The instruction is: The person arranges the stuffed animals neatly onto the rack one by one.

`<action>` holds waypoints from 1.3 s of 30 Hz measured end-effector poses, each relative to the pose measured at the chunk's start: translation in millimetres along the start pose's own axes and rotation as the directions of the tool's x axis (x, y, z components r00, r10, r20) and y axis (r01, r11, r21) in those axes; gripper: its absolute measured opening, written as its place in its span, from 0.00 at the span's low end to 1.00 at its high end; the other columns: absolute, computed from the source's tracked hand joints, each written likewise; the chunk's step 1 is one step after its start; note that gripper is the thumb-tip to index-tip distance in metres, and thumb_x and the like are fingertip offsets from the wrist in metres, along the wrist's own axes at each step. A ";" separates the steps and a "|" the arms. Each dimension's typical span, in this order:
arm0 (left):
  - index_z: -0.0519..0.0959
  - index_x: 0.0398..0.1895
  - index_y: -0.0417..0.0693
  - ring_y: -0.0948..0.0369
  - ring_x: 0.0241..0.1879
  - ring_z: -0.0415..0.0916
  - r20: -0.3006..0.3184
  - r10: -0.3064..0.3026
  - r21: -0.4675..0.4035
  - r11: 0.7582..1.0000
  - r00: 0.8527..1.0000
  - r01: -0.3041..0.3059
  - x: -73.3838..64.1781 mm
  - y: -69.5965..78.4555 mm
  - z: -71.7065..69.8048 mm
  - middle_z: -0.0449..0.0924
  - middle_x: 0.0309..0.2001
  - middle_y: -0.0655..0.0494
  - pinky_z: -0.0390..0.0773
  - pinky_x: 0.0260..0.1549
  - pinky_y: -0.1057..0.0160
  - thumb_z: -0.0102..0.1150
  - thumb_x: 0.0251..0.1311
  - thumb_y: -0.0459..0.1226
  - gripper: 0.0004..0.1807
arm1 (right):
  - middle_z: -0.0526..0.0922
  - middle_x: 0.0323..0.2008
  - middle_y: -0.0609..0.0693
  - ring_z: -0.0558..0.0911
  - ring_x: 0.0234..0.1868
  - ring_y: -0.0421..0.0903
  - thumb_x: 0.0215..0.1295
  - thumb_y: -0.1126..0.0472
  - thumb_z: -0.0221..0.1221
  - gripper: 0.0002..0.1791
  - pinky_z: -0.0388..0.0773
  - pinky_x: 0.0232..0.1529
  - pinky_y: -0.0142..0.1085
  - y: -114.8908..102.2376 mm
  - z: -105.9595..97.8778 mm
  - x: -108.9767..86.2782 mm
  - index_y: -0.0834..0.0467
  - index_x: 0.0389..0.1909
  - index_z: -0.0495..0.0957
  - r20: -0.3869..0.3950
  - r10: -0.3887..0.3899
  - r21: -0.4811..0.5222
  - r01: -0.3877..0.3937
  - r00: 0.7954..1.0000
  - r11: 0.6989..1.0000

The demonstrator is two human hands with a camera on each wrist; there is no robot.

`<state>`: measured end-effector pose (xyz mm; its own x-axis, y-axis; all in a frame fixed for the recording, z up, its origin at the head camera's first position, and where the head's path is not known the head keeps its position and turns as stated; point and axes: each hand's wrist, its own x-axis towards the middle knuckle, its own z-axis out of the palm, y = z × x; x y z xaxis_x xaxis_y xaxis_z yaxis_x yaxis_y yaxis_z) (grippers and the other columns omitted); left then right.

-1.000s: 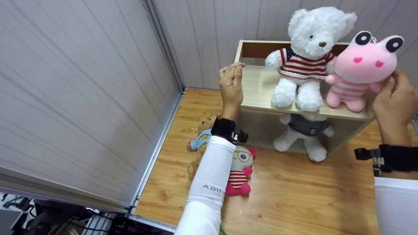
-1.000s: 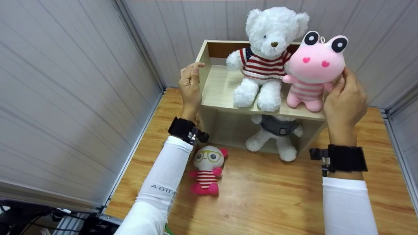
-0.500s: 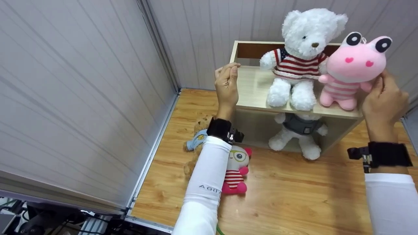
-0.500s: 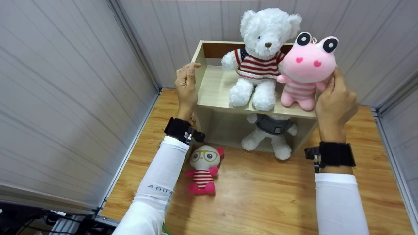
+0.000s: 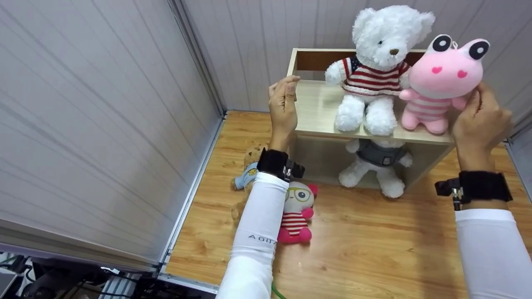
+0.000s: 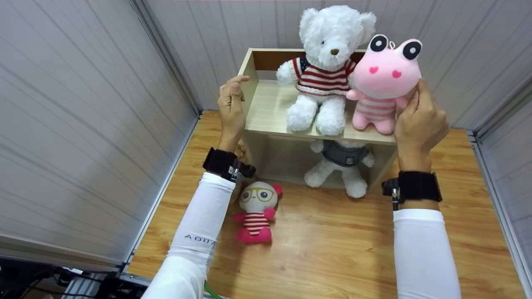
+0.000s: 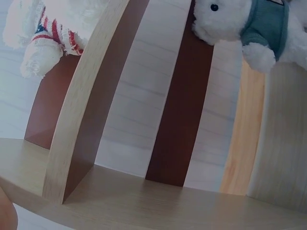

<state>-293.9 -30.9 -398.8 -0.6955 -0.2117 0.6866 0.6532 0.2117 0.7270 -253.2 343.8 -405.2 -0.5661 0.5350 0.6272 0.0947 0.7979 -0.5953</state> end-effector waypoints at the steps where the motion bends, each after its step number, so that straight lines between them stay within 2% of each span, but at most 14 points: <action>1: 0.82 0.51 0.31 0.54 0.50 0.69 0.002 0.006 0.002 1.000 1.000 -0.006 0.6 0.9 -0.1 0.72 0.25 0.43 0.60 0.61 0.65 0.45 0.76 0.28 0.14 | 0.90 0.46 0.57 0.52 0.22 0.15 0.78 0.38 0.46 0.24 0.52 0.29 0.25 0.5 0.2 0.2 0.45 0.60 0.82 -0.007 -0.005 0.002 0.005 1.000 1.000; 5: 0.80 0.38 0.28 0.51 0.52 0.70 -0.002 0.028 0.003 1.000 1.000 -0.028 0.8 4.3 -0.4 0.82 0.36 0.37 0.62 0.62 0.64 0.44 0.76 0.27 0.14 | 0.90 0.45 0.57 0.55 0.23 0.16 0.77 0.40 0.47 0.24 0.52 0.29 0.23 2.3 1.6 0.1 0.46 0.59 0.82 -0.022 -0.021 0.016 0.021 1.000 1.000; 7: 0.79 0.34 0.30 0.50 0.53 0.71 0.000 0.027 0.008 1.000 1.000 -0.027 -0.2 4.6 0.6 0.84 0.45 0.36 0.62 0.62 0.63 0.43 0.76 0.27 0.15 | 0.90 0.45 0.56 0.69 0.23 0.24 0.77 0.41 0.48 0.23 0.52 0.30 0.22 3.9 1.5 0.1 0.47 0.59 0.83 -0.033 -0.030 0.022 0.030 0.999 0.999; 8: 0.78 0.31 0.31 0.51 0.53 0.71 0.004 0.023 0.015 1.000 1.000 -0.023 -0.8 4.0 1.5 0.84 0.50 0.37 0.63 0.61 0.63 0.43 0.77 0.27 0.16 | 0.90 0.46 0.56 0.70 0.24 0.26 0.77 0.41 0.48 0.23 0.52 0.31 0.21 4.5 1.3 0.2 0.46 0.59 0.83 -0.037 -0.028 0.021 0.029 0.999 0.999; 9: 0.78 0.32 0.31 0.51 0.53 0.71 0.008 0.011 0.025 1.000 1.000 -0.011 -1.0 2.5 0.9 0.84 0.51 0.38 0.63 0.61 0.63 0.42 0.77 0.27 0.16 | 0.90 0.46 0.54 0.71 0.24 0.27 0.77 0.41 0.48 0.22 0.52 0.31 0.21 3.8 1.7 -0.1 0.45 0.59 0.83 -0.039 -0.023 0.022 0.024 0.999 0.999; 12: 0.82 0.49 0.37 0.56 0.49 0.70 0.022 -0.017 0.057 0.998 1.000 0.016 -3.3 -9.3 1.9 0.83 0.42 0.45 0.65 0.57 0.64 0.42 0.79 0.31 0.15 | 0.90 0.47 0.53 0.70 0.24 0.23 0.77 0.42 0.49 0.21 0.52 0.30 0.21 4.1 1.0 0.1 0.43 0.59 0.83 -0.041 -0.009 0.038 0.011 0.999 0.999; 14: 0.81 0.56 0.41 0.57 0.46 0.70 0.030 -0.025 0.075 0.997 0.999 0.023 -5.2 -18.1 0.6 0.82 0.38 0.48 0.66 0.53 0.64 0.43 0.79 0.33 0.16 | 0.90 0.47 0.52 0.57 0.24 0.16 0.76 0.41 0.49 0.21 0.52 0.29 0.22 3.3 1.0 -0.3 0.42 0.59 0.83 -0.033 0.006 0.049 -0.004 0.999 0.999; 15: 0.79 0.61 0.43 0.58 0.46 0.71 0.031 -0.024 0.087 0.996 0.999 0.021 -6.1 -22.0 -0.6 0.81 0.35 0.50 0.67 0.52 0.64 0.43 0.79 0.34 0.17 | 0.90 0.47 0.53 0.56 0.22 0.15 0.76 0.41 0.49 0.21 0.52 0.28 0.23 2.5 1.0 -0.5 0.42 0.59 0.83 -0.025 0.009 0.057 -0.008 1.000 0.998; 17: 0.79 0.61 0.42 0.57 0.45 0.74 0.030 -0.012 0.094 0.995 0.999 0.009 -8.3 -14.8 -4.9 0.84 0.39 0.50 0.69 0.51 0.65 0.44 0.79 0.33 0.17 | 0.90 0.47 0.55 0.54 0.21 0.15 0.77 0.40 0.48 0.22 0.52 0.27 0.24 0.8 1.3 -1.3 0.44 0.59 0.82 -0.015 0.009 0.067 -0.008 1.000 0.998; 22: 0.81 0.48 0.31 0.49 0.63 0.77 0.014 0.008 0.043 0.999 1.000 -0.008 -15.3 8.8 -10.3 0.81 0.60 0.38 0.74 0.61 0.66 0.45 0.77 0.28 0.13 | 0.90 0.45 0.57 0.55 0.20 0.17 0.77 0.40 0.47 0.23 0.52 0.26 0.25 0.7 1.2 -0.8 0.44 0.60 0.82 -0.004 0.009 0.069 -0.009 1.000 0.998; 24: 0.80 0.45 0.30 0.46 0.68 0.73 0.012 0.021 0.010 1.000 1.000 -0.021 -18.7 6.1 -9.4 0.76 0.65 0.35 0.72 0.66 0.64 0.45 0.76 0.27 0.12 | 0.91 0.44 0.56 0.55 0.19 0.18 0.77 0.40 0.47 0.23 0.52 0.25 0.26 2.5 0.4 -0.1 0.43 0.60 0.82 -0.003 0.009 0.067 -0.009 1.000 0.998; 29: 0.78 0.54 0.29 0.45 0.71 0.70 0.021 0.041 -0.041 0.998 0.999 -0.040 -25.0 4.8 -14.3 0.73 0.67 0.33 0.70 0.69 0.61 0.44 0.76 0.25 0.14 | 0.90 0.45 0.56 0.55 0.20 0.18 0.77 0.40 0.47 0.22 0.52 0.26 0.26 1.9 1.2 -1.0 0.42 0.61 0.82 -0.002 0.012 0.063 -0.012 1.000 0.998; 35: 0.75 0.62 0.29 0.48 0.75 0.65 0.024 -0.012 -0.119 0.993 1.000 0.014 -34.3 5.5 -21.4 0.70 0.70 0.34 0.66 0.72 0.61 0.42 0.77 0.26 0.18 | 0.90 0.48 0.55 0.55 0.22 0.15 0.77 0.41 0.47 0.22 0.53 0.27 0.24 1.7 1.8 -1.1 0.42 0.61 0.81 0.007 0.015 0.068 -0.016 1.000 0.998; 39: 0.72 0.67 0.30 0.50 0.74 0.67 0.029 -0.035 -0.150 0.988 0.999 0.039 -40.5 -8.6 -22.6 0.68 0.72 0.36 0.66 0.73 0.59 0.41 0.77 0.27 0.20 | 0.90 0.49 0.53 0.56 0.22 0.16 0.77 0.41 0.47 0.22 0.52 0.27 0.24 2.6 0.7 -0.1 0.41 0.61 0.81 0.003 0.028 0.065 -0.028 1.000 0.998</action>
<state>-264.6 -45.8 -432.6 -0.7263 -0.1907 0.6604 0.6632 0.0581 0.7462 -253.5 345.6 -407.1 -0.5658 0.5561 0.6088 0.0572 0.7631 -0.6438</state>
